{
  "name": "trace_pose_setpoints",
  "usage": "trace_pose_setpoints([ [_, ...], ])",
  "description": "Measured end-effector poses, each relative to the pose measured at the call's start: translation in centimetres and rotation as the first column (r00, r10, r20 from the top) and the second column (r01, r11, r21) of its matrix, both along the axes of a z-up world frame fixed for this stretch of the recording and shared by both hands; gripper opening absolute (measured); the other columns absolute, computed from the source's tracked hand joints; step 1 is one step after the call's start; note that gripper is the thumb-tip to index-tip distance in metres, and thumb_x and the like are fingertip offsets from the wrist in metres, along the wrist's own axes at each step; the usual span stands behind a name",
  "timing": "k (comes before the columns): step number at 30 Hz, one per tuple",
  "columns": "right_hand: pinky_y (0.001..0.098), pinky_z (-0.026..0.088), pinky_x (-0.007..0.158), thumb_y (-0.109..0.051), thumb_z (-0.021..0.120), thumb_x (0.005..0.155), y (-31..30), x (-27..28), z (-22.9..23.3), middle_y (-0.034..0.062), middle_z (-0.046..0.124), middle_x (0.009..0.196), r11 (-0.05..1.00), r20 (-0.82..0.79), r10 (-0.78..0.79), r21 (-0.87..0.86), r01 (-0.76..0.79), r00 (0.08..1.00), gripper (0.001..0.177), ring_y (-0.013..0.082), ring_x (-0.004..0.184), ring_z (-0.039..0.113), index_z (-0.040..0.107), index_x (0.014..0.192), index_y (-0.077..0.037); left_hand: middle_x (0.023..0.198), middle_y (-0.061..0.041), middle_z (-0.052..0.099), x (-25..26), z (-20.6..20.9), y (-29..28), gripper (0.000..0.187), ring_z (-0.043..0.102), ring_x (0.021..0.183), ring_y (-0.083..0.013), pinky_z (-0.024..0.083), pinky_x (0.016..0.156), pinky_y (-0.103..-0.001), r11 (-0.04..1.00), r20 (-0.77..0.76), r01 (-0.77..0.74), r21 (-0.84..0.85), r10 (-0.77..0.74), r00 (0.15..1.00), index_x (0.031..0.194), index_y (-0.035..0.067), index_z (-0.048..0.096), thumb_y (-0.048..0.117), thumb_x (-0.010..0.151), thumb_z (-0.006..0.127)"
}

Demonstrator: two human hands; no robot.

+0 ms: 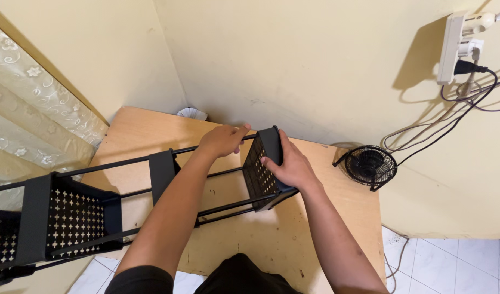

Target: The person disassembles a three-tier black plastic rolling cart by removing the trays and detaching the vertical support rods. The cart is laid on its side on a wooden table, and the person removes each tray and rod one by one, placing them on the table.

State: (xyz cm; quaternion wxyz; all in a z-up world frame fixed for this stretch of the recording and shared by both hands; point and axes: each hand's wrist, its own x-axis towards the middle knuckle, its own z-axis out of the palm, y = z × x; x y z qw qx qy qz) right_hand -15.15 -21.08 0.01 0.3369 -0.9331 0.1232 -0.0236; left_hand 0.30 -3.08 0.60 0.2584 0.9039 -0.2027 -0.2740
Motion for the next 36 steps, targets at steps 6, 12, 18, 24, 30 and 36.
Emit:
trace_pose_setpoints([
  [6,0.0437,0.047,0.106,-0.046,0.077,0.079,0.3,-0.4,1.0,0.0258,0.057,0.142,0.999,0.044,-0.030,-0.035,0.032,0.999,0.097,0.0375,0.130,0.058,0.036,0.154,-0.001,0.085,-0.018,0.072,-1.0,-0.4,2.2,0.051,0.067,0.086,-0.0396,0.052,0.079,-0.049,0.956,0.303,0.067,-0.284,0.024,0.953,0.099,0.009,0.076,0.050,0.099,0.046],
  [12,0.0448,0.051,0.099,-0.046,0.079,0.076,0.5,-0.5,1.4,0.0258,0.065,0.129,0.996,0.040,-0.079,-0.042,0.081,0.996,0.090,0.0378,0.118,0.065,0.047,0.145,0.000,0.097,-0.016,0.076,-1.8,-0.3,5.1,0.047,0.069,0.098,-0.0371,0.051,0.088,-0.049,0.992,0.430,0.104,-0.069,-0.064,0.901,0.102,0.010,0.079,0.047,0.101,0.050],
  [18,0.0429,0.055,0.094,-0.052,0.083,0.073,0.4,-0.4,1.8,0.0232,0.073,0.111,0.986,-0.113,-0.170,-0.025,0.168,0.979,0.082,0.0355,0.105,0.072,0.056,0.132,-0.003,0.133,-0.017,0.065,-3.9,-0.1,10.2,0.050,0.055,0.128,-0.0368,0.037,0.111,-0.049,0.992,0.570,0.064,-0.109,0.010,0.821,0.121,0.008,0.073,0.047,0.093,0.063],
  [24,0.0409,0.055,0.091,-0.048,0.084,0.071,-0.6,-0.7,0.5,0.0229,0.073,0.111,0.977,-0.041,-0.180,0.109,0.183,0.983,0.082,0.0324,0.101,0.073,0.056,0.132,-0.002,0.157,-0.021,0.041,-7.4,-1.0,13.9,0.066,0.031,0.149,-0.0366,0.020,0.118,-0.060,0.992,0.641,-0.124,-0.036,0.118,0.759,0.140,0.003,0.057,0.046,0.091,0.065],
  [30,0.0402,0.057,0.085,-0.029,0.070,0.082,-1.8,-0.8,-1.6,0.0230,0.072,0.117,0.962,-0.042,-0.172,0.209,0.177,0.984,0.064,0.0309,0.091,0.075,0.055,0.139,-0.005,0.160,-0.026,0.037,-9.5,-2.4,14.8,0.077,0.029,0.151,-0.0387,0.018,0.122,-0.056,0.983,0.678,-0.134,-0.123,0.182,0.712,0.150,-0.010,0.042,0.045,0.099,0.057],
  [36,0.0381,0.057,0.078,-0.018,0.069,0.084,-3.0,-2.0,-1.1,0.0177,0.071,0.109,0.968,0.015,-0.080,0.239,0.074,0.997,0.058,0.0259,0.084,0.072,0.055,0.140,-0.009,0.158,-0.024,0.041,-9.8,-2.5,14.6,0.073,0.032,0.151,-0.0365,0.018,0.124,-0.052,0.974,0.678,-0.154,-0.168,0.228,0.699,0.150,-0.008,0.043,0.046,0.101,0.055],
])
